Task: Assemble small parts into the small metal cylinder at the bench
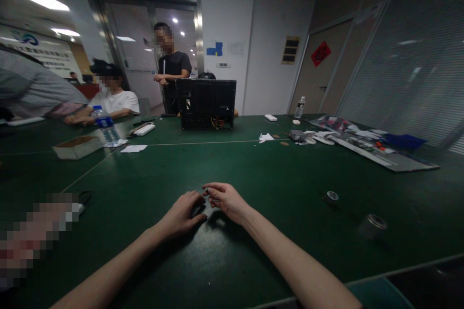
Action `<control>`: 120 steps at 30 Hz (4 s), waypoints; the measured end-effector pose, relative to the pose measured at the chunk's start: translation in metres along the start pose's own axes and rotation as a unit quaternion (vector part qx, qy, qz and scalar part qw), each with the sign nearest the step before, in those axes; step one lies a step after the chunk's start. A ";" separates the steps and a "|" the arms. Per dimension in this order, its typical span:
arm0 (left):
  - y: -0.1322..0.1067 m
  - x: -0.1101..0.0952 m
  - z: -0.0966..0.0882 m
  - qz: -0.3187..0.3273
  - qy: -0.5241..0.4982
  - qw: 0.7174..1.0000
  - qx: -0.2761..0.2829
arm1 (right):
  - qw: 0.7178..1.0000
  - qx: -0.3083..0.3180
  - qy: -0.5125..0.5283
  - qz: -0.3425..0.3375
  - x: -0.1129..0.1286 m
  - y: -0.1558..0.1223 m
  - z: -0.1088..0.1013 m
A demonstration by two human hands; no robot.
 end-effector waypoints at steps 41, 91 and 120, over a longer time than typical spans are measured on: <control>0.000 0.001 -0.003 -0.008 -0.013 1.000 0.012 | 0.876 0.073 -0.401 -0.256 0.033 -0.035 0.013; 0.003 -0.005 -0.006 -0.026 -0.007 0.999 0.018 | 0.611 -0.323 -0.717 -0.089 0.134 -0.120 -0.324; -0.001 0.001 -0.017 -0.051 -0.104 0.991 0.063 | 0.757 0.119 -0.577 -0.282 0.063 -0.055 0.009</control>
Point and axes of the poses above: each hand's wrist, its own y-axis towards the middle knuckle, its own z-axis out of the palm, x = y × z, the point moved 3 cm from there along y, towards the middle knuckle, and after that the axes turned 12 degrees about -x, right-handed, at the moved point
